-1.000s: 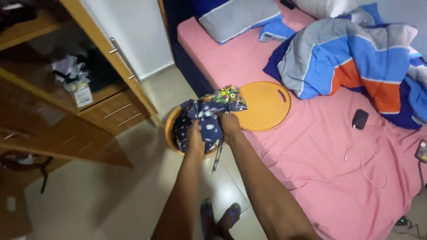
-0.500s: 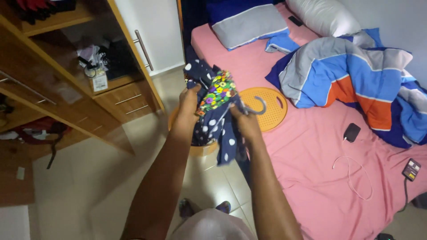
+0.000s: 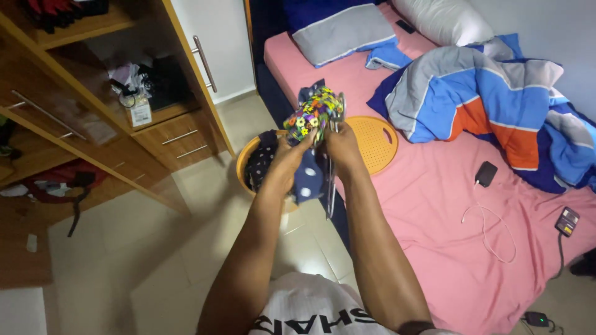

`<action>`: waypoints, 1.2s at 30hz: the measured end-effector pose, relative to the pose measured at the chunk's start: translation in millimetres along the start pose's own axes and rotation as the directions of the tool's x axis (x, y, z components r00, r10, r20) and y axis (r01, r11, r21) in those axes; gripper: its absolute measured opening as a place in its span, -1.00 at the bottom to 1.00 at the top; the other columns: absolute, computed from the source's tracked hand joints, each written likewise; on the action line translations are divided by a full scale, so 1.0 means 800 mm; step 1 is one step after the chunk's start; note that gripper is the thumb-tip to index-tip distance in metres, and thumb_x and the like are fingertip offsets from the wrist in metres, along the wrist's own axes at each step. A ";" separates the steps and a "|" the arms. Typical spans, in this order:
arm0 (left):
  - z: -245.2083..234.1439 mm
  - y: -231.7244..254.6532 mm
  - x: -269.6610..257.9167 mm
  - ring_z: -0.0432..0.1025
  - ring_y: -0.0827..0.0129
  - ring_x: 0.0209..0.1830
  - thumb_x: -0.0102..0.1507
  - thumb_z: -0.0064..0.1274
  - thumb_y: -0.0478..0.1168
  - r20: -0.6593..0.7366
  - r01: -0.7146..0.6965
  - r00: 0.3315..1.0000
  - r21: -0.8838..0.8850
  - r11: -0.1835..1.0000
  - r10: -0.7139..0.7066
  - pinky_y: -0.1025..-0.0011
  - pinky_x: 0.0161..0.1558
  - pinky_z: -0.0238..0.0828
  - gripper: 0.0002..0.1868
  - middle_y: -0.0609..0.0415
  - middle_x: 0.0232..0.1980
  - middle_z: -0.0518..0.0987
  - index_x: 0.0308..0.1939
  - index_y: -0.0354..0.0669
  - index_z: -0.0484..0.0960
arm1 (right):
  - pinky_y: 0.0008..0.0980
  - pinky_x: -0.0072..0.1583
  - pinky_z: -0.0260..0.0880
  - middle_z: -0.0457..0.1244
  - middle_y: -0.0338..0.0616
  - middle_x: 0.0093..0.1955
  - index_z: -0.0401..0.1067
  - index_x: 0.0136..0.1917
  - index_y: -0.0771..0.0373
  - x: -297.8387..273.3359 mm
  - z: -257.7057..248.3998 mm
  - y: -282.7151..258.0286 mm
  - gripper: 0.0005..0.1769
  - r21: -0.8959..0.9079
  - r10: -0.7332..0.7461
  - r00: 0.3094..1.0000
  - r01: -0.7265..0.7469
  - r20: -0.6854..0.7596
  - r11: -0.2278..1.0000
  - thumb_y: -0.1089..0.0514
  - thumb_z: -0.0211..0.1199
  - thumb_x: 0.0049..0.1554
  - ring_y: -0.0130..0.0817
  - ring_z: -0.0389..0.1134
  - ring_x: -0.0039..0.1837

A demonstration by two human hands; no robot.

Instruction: Hang a polka-dot blouse on a plastic hanger and place it in the wardrobe.

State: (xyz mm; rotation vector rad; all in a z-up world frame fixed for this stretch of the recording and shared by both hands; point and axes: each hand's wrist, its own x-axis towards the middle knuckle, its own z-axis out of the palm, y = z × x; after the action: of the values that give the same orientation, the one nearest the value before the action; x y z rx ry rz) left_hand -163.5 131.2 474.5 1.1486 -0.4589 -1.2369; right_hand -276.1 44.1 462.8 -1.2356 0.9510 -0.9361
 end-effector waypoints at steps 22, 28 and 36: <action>-0.037 0.102 -0.039 0.50 0.06 -0.32 0.33 -0.10 0.26 0.444 -0.503 0.863 0.797 0.335 0.239 0.12 -0.21 0.39 -0.42 -0.18 -0.34 0.62 -0.22 -0.18 0.72 | -0.27 -0.12 0.44 0.39 -0.09 0.00 0.39 0.25 0.29 -0.031 0.041 -0.063 -0.57 0.178 0.158 0.980 -0.179 0.123 0.968 0.04 0.21 0.18 -0.37 0.42 -0.10; -0.073 0.096 -0.040 0.56 -0.10 -0.18 0.24 0.04 0.27 0.454 -0.463 0.886 0.864 0.197 0.092 0.06 -0.13 0.42 -0.41 -0.26 -0.23 0.64 -0.27 -0.26 0.67 | -0.44 -0.04 0.46 0.39 -0.18 -0.03 0.35 0.35 0.29 -0.017 0.022 -0.059 -0.47 0.137 -0.193 0.981 0.196 -0.032 0.971 0.39 0.27 0.10 -0.44 0.41 -0.09; -0.106 0.097 -0.035 0.54 0.15 -0.03 0.30 0.08 0.09 0.114 -0.387 0.912 0.553 0.737 0.394 0.26 0.04 0.44 -0.53 -0.16 0.01 0.65 -0.02 -0.27 0.68 | -0.42 -0.27 0.34 0.22 -0.26 -0.25 0.23 0.37 0.26 -0.029 0.004 -0.060 -0.53 0.283 -0.127 0.988 0.147 -0.087 0.948 0.33 0.17 0.20 -0.50 0.20 -0.34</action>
State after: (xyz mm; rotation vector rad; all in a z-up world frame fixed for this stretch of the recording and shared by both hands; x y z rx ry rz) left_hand -66.2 185.7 514.4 1.4590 -1.0593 -0.7275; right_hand -283.4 62.7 512.2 -1.0350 0.7557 -1.1888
